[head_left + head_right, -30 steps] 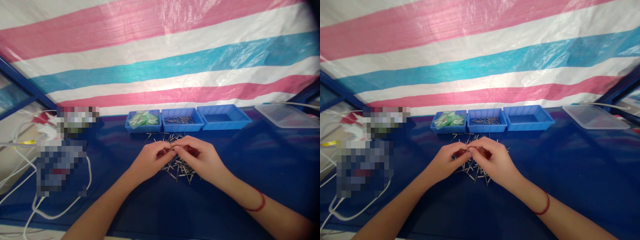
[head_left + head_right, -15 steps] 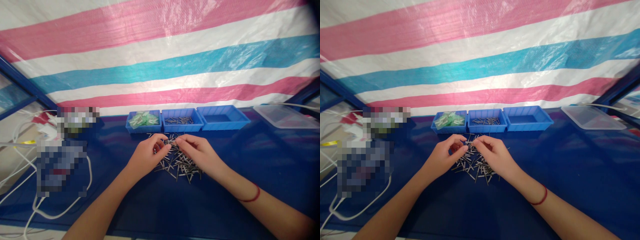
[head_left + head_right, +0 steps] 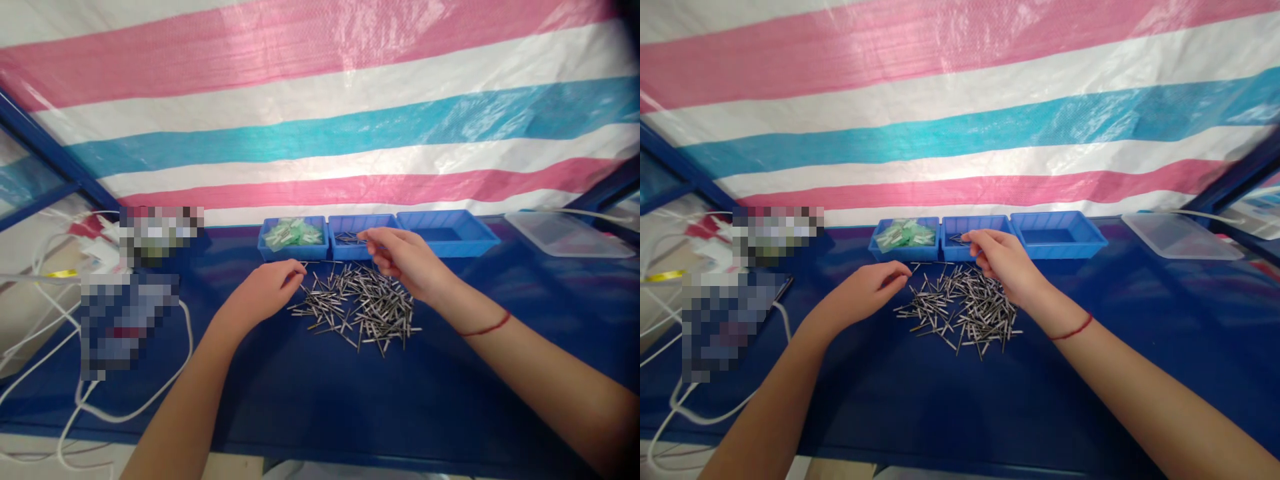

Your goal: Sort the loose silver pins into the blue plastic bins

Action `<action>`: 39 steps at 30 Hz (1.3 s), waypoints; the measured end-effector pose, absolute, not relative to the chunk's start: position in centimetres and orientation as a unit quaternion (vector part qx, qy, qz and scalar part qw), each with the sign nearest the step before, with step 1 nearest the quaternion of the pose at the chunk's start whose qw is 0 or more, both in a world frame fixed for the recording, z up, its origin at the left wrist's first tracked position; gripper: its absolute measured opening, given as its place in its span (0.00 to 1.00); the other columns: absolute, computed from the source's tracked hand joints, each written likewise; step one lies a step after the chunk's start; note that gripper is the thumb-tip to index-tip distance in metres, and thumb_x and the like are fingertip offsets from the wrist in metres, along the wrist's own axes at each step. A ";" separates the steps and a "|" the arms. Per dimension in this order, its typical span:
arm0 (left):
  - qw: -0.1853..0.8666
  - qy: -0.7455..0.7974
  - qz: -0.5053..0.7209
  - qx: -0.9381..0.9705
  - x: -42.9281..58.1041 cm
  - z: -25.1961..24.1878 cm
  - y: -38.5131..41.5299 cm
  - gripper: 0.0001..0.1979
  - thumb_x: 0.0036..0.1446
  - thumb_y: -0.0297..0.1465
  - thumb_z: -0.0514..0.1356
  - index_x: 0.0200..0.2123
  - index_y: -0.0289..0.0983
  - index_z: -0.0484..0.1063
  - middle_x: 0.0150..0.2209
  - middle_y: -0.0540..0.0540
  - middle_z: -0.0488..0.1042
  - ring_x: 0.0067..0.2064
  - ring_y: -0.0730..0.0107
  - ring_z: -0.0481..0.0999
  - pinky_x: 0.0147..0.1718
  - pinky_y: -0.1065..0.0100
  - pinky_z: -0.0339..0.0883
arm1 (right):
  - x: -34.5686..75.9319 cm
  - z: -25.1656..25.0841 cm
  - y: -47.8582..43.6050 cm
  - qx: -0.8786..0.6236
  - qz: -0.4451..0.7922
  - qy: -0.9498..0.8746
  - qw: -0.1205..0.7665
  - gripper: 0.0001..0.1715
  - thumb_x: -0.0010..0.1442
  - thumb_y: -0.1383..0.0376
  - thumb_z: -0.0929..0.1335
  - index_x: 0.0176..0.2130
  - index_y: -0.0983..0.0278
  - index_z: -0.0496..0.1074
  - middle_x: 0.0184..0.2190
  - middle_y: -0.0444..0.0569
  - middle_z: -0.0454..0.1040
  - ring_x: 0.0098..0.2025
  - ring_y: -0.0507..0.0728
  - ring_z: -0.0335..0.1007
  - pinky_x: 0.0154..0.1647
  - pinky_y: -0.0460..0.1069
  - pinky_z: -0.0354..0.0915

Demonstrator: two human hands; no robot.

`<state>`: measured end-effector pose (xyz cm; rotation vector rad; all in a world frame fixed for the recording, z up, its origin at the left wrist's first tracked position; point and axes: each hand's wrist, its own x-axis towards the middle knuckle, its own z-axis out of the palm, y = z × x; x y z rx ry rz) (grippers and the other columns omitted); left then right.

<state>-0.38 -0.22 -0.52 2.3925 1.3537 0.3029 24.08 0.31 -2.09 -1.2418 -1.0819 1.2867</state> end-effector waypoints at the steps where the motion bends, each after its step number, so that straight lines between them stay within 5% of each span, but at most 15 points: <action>1: 0.196 0.476 0.083 0.853 -0.6 -0.7 -0.1 0.13 0.61 0.35 0.51 0.41 0.38 0.73 0.40 0.46 0.77 0.39 0.64 0.75 0.36 0.68 0.63 | 24.1 -2.4 -0.1 -0.510 0.539 -0.451 0.496 0.16 0.51 0.54 0.69 0.33 0.65 0.72 0.25 0.42 0.62 0.18 0.45 0.46 0.14 0.45 0.38; 9: 0.266 0.427 0.000 0.864 0.0 -1.4 -0.3 0.07 0.52 0.29 0.58 0.33 0.38 0.76 0.33 0.49 0.77 0.32 0.70 0.73 0.31 0.72 0.62 | 24.1 -4.2 -2.6 -0.504 0.570 -0.433 0.483 0.15 0.52 0.56 0.69 0.34 0.66 0.73 0.24 0.41 0.62 0.18 0.44 0.48 0.16 0.44 0.39; 27: 0.226 0.407 -0.026 0.885 0.7 -1.8 -0.2 0.09 0.57 0.32 0.55 0.33 0.37 0.75 0.32 0.48 0.74 0.33 0.69 0.71 0.33 0.71 0.61 | 24.4 -4.1 -3.5 -0.523 0.547 -0.492 0.430 0.16 0.54 0.56 0.67 0.33 0.67 0.74 0.21 0.42 0.63 0.19 0.46 0.50 0.17 0.45 0.43; 32: 0.222 0.414 0.045 0.882 1.0 -0.8 -0.5 0.07 0.58 0.31 0.55 0.32 0.37 0.72 0.31 0.50 0.71 0.31 0.72 0.69 0.31 0.72 0.59 | 24.0 -4.2 -4.1 -0.515 0.437 -0.633 0.378 0.14 0.58 0.58 0.64 0.32 0.65 0.74 0.26 0.45 0.70 0.26 0.50 0.60 0.26 0.46 0.56; 39: 0.243 0.385 0.153 0.877 2.5 -1.2 -0.8 0.07 0.60 0.31 0.54 0.34 0.36 0.71 0.31 0.50 0.69 0.32 0.74 0.68 0.33 0.72 0.60 | 22.9 -4.2 -5.0 -0.530 0.345 -0.691 0.349 0.15 0.56 0.56 0.67 0.38 0.64 0.75 0.30 0.46 0.74 0.25 0.51 0.61 0.26 0.48 0.57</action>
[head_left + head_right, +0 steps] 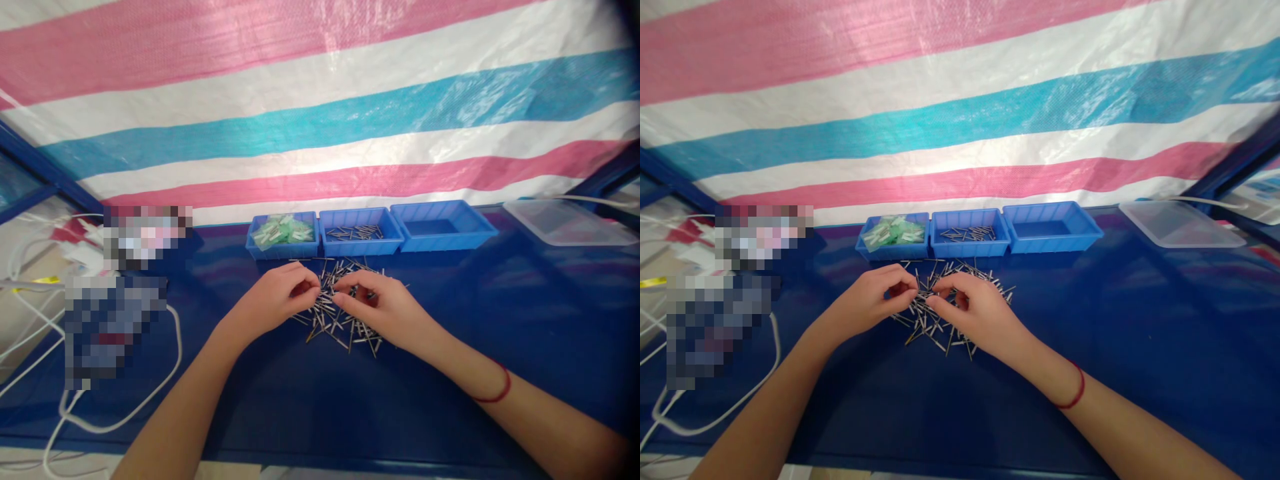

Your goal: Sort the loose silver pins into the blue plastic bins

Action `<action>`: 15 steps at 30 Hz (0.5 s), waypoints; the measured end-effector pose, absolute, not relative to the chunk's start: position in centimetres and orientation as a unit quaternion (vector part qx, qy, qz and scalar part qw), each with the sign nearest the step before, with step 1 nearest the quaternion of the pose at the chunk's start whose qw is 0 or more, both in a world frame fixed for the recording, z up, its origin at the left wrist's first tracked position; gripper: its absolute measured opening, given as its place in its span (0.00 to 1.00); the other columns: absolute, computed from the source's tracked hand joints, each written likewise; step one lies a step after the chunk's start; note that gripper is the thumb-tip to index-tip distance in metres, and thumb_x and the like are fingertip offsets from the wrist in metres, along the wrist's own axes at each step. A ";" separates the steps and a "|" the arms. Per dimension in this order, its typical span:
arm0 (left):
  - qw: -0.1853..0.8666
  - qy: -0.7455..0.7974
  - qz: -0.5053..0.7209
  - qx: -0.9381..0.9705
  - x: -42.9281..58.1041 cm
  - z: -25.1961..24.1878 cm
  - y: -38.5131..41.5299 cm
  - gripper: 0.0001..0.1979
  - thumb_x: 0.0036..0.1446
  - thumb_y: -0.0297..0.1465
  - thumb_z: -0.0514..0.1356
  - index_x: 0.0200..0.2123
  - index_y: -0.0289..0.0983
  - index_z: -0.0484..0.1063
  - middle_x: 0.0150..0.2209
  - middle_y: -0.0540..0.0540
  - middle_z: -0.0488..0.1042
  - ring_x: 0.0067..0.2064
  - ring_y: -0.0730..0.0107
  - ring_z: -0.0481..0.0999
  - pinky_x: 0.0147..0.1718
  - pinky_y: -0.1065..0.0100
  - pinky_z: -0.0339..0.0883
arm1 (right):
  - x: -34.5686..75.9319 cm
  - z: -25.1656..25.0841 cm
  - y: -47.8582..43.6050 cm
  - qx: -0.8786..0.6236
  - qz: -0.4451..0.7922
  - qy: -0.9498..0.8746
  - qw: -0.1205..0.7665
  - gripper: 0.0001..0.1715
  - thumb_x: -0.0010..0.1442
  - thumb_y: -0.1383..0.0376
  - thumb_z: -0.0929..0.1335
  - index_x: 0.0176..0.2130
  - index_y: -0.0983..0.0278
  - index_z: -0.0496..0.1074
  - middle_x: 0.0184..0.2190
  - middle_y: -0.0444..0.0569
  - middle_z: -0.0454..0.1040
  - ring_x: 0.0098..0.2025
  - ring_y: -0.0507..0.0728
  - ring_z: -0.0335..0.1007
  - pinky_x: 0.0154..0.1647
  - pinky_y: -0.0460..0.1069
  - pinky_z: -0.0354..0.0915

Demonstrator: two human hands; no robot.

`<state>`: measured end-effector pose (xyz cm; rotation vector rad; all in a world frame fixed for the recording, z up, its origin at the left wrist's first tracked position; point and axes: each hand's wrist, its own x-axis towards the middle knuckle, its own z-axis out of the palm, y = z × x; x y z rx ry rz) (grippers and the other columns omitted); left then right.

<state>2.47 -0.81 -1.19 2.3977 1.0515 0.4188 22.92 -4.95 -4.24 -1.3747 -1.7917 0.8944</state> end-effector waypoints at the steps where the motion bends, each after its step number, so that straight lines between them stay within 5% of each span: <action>1: 0.245 0.383 0.164 0.875 2.7 -1.3 -0.9 0.07 0.60 0.31 0.54 0.34 0.36 0.71 0.31 0.51 0.69 0.32 0.74 0.68 0.33 0.72 0.60 | 22.9 -4.2 -5.0 -0.525 0.354 -0.689 0.354 0.15 0.57 0.56 0.67 0.38 0.63 0.75 0.31 0.47 0.75 0.26 0.51 0.63 0.26 0.48 0.58; 15: 0.266 0.361 0.176 0.876 3.4 -1.9 -1.2 0.10 0.63 0.33 0.53 0.40 0.37 0.72 0.34 0.49 0.73 0.34 0.73 0.71 0.34 0.72 0.62 | 23.5 -4.0 -5.1 -0.492 0.328 -0.716 0.372 0.07 0.57 0.64 0.66 0.31 0.63 0.74 0.27 0.44 0.72 0.25 0.49 0.61 0.25 0.46 0.58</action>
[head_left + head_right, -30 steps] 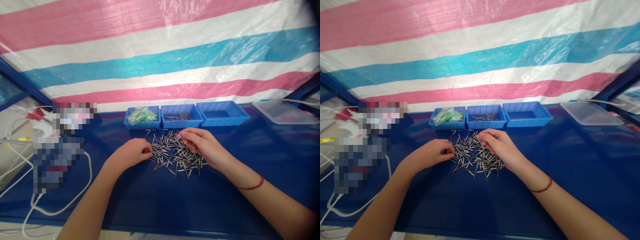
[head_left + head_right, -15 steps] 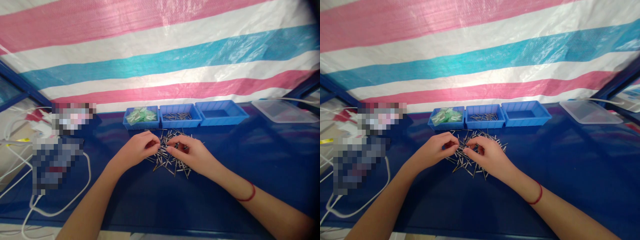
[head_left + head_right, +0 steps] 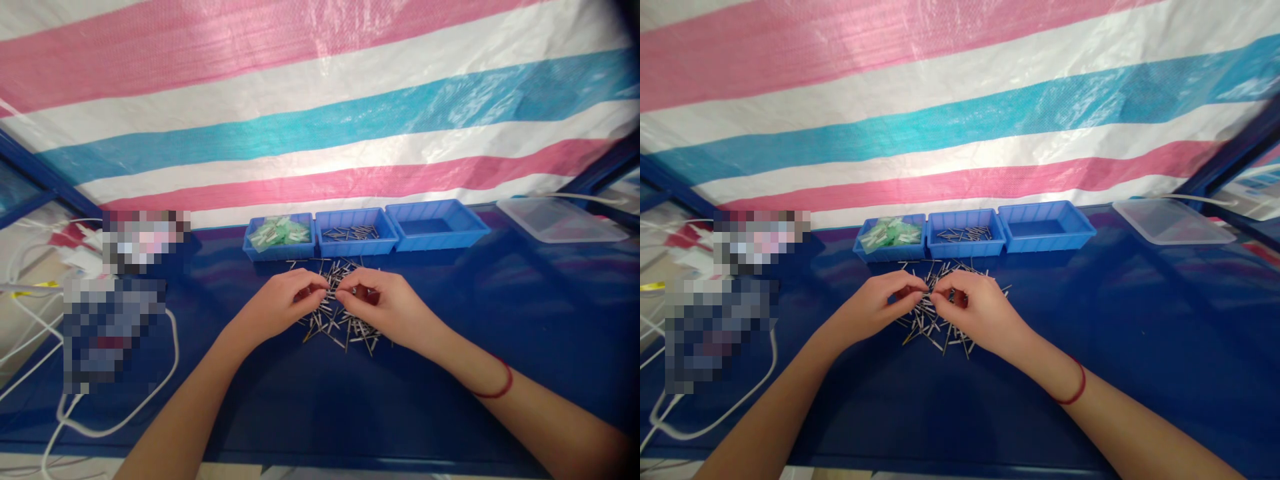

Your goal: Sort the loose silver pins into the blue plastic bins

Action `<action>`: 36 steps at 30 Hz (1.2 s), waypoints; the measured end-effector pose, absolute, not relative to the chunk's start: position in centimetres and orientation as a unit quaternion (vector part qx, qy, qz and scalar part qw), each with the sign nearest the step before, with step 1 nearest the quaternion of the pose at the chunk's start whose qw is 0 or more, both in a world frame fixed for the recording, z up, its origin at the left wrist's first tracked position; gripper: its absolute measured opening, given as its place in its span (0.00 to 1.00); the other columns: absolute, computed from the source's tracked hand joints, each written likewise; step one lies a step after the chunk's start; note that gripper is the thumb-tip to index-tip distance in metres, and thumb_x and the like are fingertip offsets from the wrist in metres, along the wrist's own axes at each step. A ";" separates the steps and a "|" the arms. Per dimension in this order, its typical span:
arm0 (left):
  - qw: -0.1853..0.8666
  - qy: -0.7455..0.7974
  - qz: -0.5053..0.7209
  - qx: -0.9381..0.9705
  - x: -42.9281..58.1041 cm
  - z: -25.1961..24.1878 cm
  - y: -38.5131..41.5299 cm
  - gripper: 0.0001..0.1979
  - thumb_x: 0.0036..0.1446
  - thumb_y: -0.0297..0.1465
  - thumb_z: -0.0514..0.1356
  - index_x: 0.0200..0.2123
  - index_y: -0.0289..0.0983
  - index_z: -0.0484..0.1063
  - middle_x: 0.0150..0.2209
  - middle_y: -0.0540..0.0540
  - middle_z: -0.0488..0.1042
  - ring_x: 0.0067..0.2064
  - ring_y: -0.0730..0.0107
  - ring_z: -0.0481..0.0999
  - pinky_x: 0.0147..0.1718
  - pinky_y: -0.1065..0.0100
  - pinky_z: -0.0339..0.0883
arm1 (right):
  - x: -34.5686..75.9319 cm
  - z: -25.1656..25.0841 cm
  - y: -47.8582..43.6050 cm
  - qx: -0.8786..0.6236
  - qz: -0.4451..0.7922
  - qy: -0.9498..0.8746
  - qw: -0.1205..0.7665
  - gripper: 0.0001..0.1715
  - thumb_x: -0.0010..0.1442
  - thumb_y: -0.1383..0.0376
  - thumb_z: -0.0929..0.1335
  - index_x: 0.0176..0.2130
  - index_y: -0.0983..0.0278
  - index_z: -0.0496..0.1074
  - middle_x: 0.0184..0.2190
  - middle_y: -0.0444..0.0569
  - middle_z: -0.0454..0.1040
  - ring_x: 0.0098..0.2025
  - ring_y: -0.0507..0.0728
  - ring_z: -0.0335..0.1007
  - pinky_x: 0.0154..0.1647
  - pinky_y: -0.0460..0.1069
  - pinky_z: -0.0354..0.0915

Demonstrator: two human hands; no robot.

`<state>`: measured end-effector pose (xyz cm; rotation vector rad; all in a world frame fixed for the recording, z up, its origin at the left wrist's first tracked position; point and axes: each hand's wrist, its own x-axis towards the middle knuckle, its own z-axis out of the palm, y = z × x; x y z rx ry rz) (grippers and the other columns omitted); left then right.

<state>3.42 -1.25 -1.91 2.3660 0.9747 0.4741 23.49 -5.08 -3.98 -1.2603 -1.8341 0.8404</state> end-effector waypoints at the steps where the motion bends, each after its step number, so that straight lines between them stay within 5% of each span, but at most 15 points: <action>1: 0.273 0.345 0.173 0.881 3.4 -2.0 -1.2 0.10 0.63 0.33 0.53 0.42 0.37 0.72 0.36 0.48 0.74 0.35 0.73 0.71 0.35 0.72 0.62 | 23.5 -4.0 -5.1 -0.490 0.319 -0.720 0.373 0.07 0.57 0.64 0.67 0.30 0.63 0.74 0.27 0.44 0.72 0.25 0.49 0.60 0.25 0.46 0.58; 12: 0.290 0.378 0.207 0.854 4.6 -2.5 -1.9 0.09 0.62 0.35 0.55 0.38 0.37 0.72 0.32 0.50 0.72 0.31 0.75 0.69 0.31 0.74 0.60 | 23.2 -4.0 -5.2 -0.524 0.323 -0.653 0.441 0.10 0.56 0.60 0.68 0.32 0.64 0.75 0.29 0.47 0.75 0.28 0.52 0.66 0.29 0.47 0.62; 22: 0.291 0.370 0.202 0.859 5.0 -2.5 -2.3 0.11 0.61 0.37 0.55 0.37 0.37 0.73 0.31 0.50 0.73 0.31 0.74 0.70 0.30 0.74 0.61 | 23.3 -3.7 -5.5 -0.490 0.288 -0.699 0.435 0.06 0.57 0.65 0.66 0.32 0.63 0.74 0.29 0.46 0.74 0.25 0.50 0.63 0.25 0.46 0.59; 28: 0.286 0.394 0.256 0.835 4.6 -2.2 -2.1 0.09 0.60 0.35 0.57 0.35 0.36 0.72 0.31 0.50 0.73 0.31 0.74 0.70 0.31 0.73 0.64 | 23.8 -3.9 -5.1 -0.481 0.280 -0.705 0.439 0.08 0.58 0.64 0.66 0.35 0.63 0.75 0.35 0.50 0.76 0.33 0.54 0.69 0.28 0.47 0.63; 36: 0.225 0.419 0.275 0.836 4.0 -1.4 -1.9 0.11 0.60 0.38 0.56 0.37 0.37 0.73 0.31 0.50 0.74 0.31 0.73 0.70 0.33 0.72 0.63 | 23.2 -4.6 -4.6 -0.487 0.353 -0.687 0.408 0.13 0.60 0.60 0.64 0.33 0.64 0.75 0.31 0.48 0.75 0.30 0.53 0.67 0.30 0.48 0.61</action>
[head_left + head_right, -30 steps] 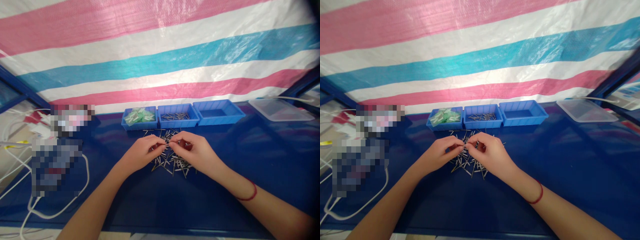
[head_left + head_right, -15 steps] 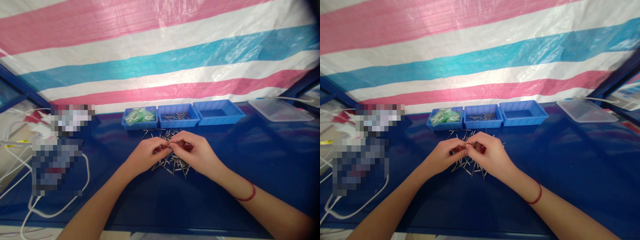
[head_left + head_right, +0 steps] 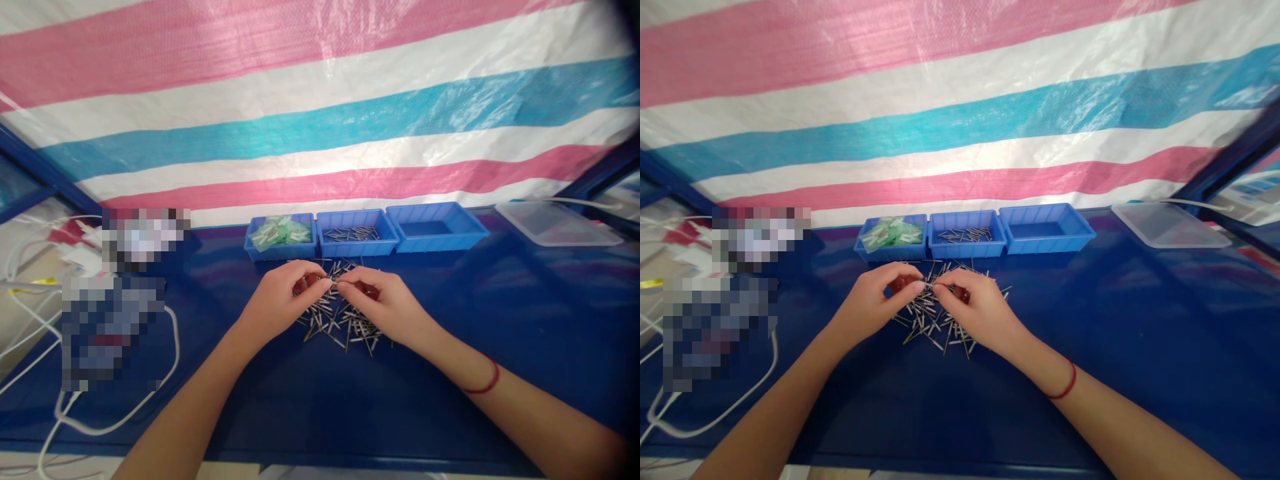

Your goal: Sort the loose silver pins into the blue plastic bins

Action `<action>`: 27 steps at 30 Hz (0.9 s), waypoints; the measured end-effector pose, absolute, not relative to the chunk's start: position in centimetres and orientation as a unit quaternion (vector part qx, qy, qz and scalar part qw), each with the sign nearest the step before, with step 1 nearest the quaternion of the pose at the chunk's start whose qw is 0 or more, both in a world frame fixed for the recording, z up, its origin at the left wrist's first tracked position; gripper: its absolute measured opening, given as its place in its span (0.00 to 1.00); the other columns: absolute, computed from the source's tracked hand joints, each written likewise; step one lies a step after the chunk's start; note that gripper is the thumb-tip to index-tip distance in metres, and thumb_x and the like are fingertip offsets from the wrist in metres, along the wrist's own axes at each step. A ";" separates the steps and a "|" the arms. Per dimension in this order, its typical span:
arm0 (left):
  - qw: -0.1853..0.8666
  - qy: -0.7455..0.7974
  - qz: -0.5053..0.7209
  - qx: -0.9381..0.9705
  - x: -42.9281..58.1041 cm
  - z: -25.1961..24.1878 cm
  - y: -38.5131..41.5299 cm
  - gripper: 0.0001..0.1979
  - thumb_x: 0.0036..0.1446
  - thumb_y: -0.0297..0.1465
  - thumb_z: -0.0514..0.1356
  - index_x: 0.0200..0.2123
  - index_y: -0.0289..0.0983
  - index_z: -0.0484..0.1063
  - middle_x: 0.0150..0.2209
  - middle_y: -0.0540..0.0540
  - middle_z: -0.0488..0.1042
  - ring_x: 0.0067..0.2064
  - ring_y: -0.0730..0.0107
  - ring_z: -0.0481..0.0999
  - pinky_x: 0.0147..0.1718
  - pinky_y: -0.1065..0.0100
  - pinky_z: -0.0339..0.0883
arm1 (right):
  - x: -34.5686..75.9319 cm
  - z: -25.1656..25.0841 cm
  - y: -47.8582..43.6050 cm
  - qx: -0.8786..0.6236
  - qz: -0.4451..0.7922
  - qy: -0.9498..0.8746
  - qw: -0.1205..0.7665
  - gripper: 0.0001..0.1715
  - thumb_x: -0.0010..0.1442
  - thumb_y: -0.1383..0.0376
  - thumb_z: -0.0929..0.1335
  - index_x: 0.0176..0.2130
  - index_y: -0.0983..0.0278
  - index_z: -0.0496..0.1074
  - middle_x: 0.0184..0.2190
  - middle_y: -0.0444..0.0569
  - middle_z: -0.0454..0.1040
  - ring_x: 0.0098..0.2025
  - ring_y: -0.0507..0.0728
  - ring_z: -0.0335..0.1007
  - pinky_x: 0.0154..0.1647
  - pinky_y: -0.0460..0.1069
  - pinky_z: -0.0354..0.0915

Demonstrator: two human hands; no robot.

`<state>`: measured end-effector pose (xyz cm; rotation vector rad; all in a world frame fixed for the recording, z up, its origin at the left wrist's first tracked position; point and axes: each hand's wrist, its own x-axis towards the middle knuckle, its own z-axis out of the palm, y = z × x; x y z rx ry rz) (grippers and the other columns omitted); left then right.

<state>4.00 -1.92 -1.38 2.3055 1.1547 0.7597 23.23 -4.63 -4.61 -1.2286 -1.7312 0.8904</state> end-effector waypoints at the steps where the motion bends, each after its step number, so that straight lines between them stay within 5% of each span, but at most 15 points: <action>1: 0.197 0.430 0.277 0.836 3.7 -1.1 -1.8 0.11 0.60 0.38 0.56 0.38 0.37 0.73 0.31 0.50 0.74 0.31 0.73 0.70 0.34 0.71 0.63 | 23.1 -4.6 -4.4 -0.495 0.369 -0.667 0.416 0.14 0.59 0.59 0.64 0.33 0.64 0.75 0.31 0.48 0.75 0.30 0.53 0.67 0.31 0.48 0.61; 5: 0.101 0.476 0.247 0.838 1.5 0.2 -0.9 0.14 0.61 0.39 0.54 0.33 0.36 0.74 0.29 0.49 0.74 0.30 0.72 0.70 0.32 0.70 0.60 | 23.2 -4.2 -2.5 -0.540 0.405 -0.553 0.488 0.16 0.55 0.55 0.67 0.30 0.66 0.74 0.24 0.46 0.71 0.24 0.50 0.62 0.26 0.47 0.58; 13: 0.212 0.455 0.023 0.865 -0.6 -1.2 0.3 0.12 0.54 0.37 0.57 0.30 0.38 0.78 0.25 0.49 0.75 0.26 0.70 0.71 0.25 0.72 0.56 | 22.8 -2.7 3.0 -0.570 0.395 -0.487 0.532 0.17 0.54 0.55 0.65 0.30 0.67 0.72 0.25 0.48 0.69 0.18 0.47 0.51 0.15 0.46 0.45; 27: 0.151 0.427 0.053 0.890 0.2 -2.9 0.9 0.08 0.56 0.34 0.57 0.35 0.40 0.77 0.29 0.49 0.72 0.29 0.71 0.70 0.29 0.73 0.58 | 23.2 -3.9 -2.0 -0.530 0.412 -0.581 0.460 0.14 0.54 0.58 0.65 0.33 0.67 0.74 0.26 0.46 0.70 0.21 0.47 0.55 0.20 0.45 0.52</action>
